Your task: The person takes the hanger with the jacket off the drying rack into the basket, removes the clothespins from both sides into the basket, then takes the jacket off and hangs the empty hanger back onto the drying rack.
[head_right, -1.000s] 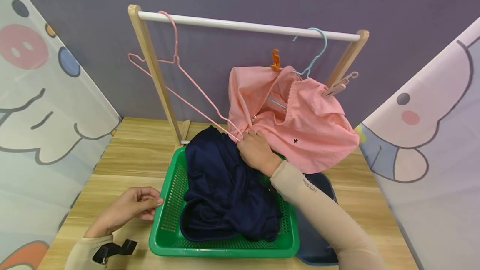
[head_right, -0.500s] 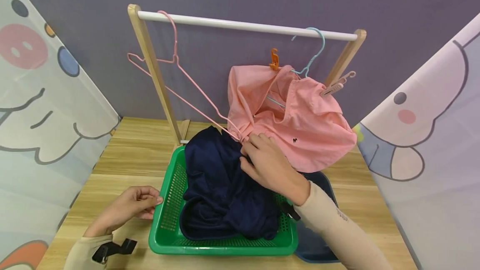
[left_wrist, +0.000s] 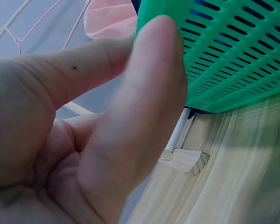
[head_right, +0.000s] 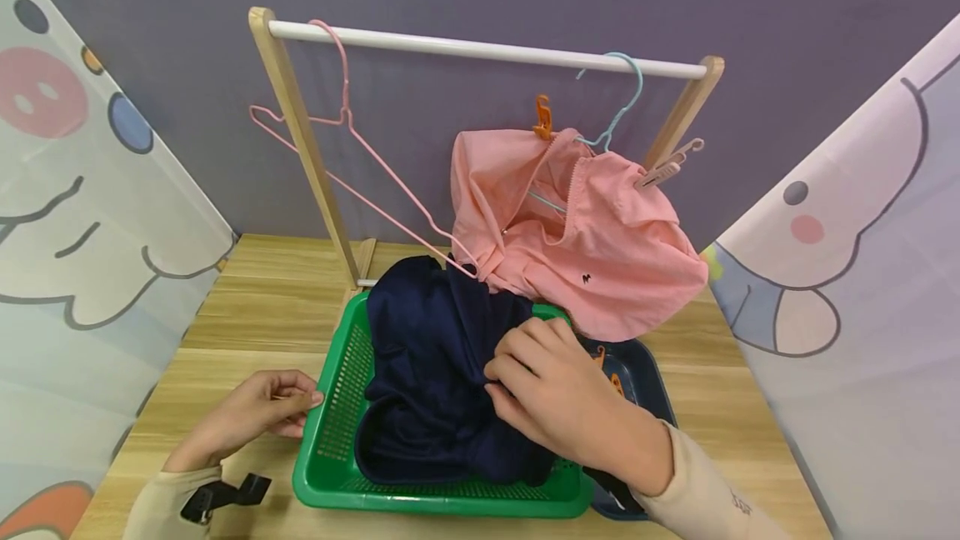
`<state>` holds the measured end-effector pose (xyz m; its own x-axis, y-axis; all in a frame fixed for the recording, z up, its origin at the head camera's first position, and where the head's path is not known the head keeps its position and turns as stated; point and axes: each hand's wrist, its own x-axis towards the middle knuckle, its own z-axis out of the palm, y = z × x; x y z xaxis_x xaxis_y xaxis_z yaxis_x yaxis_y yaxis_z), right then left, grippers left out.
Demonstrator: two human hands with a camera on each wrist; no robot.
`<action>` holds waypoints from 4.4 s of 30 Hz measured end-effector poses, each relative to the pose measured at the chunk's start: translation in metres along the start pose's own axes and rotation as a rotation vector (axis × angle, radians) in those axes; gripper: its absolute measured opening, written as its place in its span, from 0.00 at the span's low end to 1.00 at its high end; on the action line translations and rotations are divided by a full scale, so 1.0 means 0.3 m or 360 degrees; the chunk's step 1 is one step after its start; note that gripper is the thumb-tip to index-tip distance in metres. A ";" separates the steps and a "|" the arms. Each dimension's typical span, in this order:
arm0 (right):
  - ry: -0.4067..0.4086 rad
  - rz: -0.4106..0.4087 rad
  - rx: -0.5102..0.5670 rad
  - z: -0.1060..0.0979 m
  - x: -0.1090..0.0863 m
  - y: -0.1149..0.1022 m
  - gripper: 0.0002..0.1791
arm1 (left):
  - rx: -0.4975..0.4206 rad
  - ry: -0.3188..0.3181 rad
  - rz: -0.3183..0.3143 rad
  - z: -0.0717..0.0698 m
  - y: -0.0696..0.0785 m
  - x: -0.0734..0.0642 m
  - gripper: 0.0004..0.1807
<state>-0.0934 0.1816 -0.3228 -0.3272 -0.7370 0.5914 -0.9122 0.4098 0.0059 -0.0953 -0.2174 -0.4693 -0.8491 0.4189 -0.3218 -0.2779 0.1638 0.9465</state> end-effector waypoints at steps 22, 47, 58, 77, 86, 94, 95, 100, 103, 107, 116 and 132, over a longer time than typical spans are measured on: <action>-0.0603 0.0306 -0.0275 0.298 0.074 0.336 0.14 | -0.0023 -0.0003 -0.0029 -0.003 0.000 0.000 0.16; -0.0462 0.0071 -0.0140 0.396 0.128 0.357 0.08 | -0.0047 -0.0033 -0.0034 0.003 -0.006 0.005 0.15; -0.0203 0.0104 0.0078 0.207 0.042 0.163 0.11 | -0.0037 0.0002 -0.0050 0.000 0.001 0.003 0.15; -0.0036 -0.0185 0.0296 0.021 -0.024 -0.063 0.11 | -0.0027 0.0003 -0.0032 -0.007 0.004 0.000 0.15; -0.0132 -0.0028 0.0190 0.067 -0.055 0.002 0.11 | -0.0023 -0.0015 -0.0037 -0.007 0.000 -0.001 0.15; -0.0275 0.0343 -0.0116 0.151 -0.089 0.212 0.14 | -0.0027 -0.0014 -0.0049 0.000 0.003 0.003 0.15; -0.0293 0.0384 -0.0142 0.163 -0.090 0.234 0.12 | -0.0028 -0.0017 -0.0048 0.001 0.003 0.003 0.15; -0.0428 0.0644 -0.0229 0.221 -0.077 0.310 0.09 | -0.0036 -0.0033 -0.0033 0.000 -0.004 0.004 0.14; -0.0505 0.0739 -0.0254 0.256 -0.063 0.339 0.10 | -0.0039 -0.0035 -0.0028 -0.001 -0.007 0.004 0.14; -0.0583 0.0751 -0.0317 0.305 -0.048 0.367 0.13 | -0.0039 -0.0036 -0.0025 -0.001 -0.008 0.006 0.14; -0.0602 0.0581 -0.0357 0.370 -0.012 0.388 0.08 | -0.0035 -0.0039 -0.0016 0.000 -0.007 0.005 0.15; -0.0095 0.0487 -0.0063 0.239 0.007 0.266 0.04 | 0.0005 -0.0005 -0.0042 0.004 0.004 0.005 0.16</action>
<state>-0.1846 0.1741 -0.3787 -0.6002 -0.6062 0.5219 -0.7592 0.6370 -0.1332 -0.0963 -0.2154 -0.4686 -0.8400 0.4172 -0.3469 -0.2990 0.1778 0.9376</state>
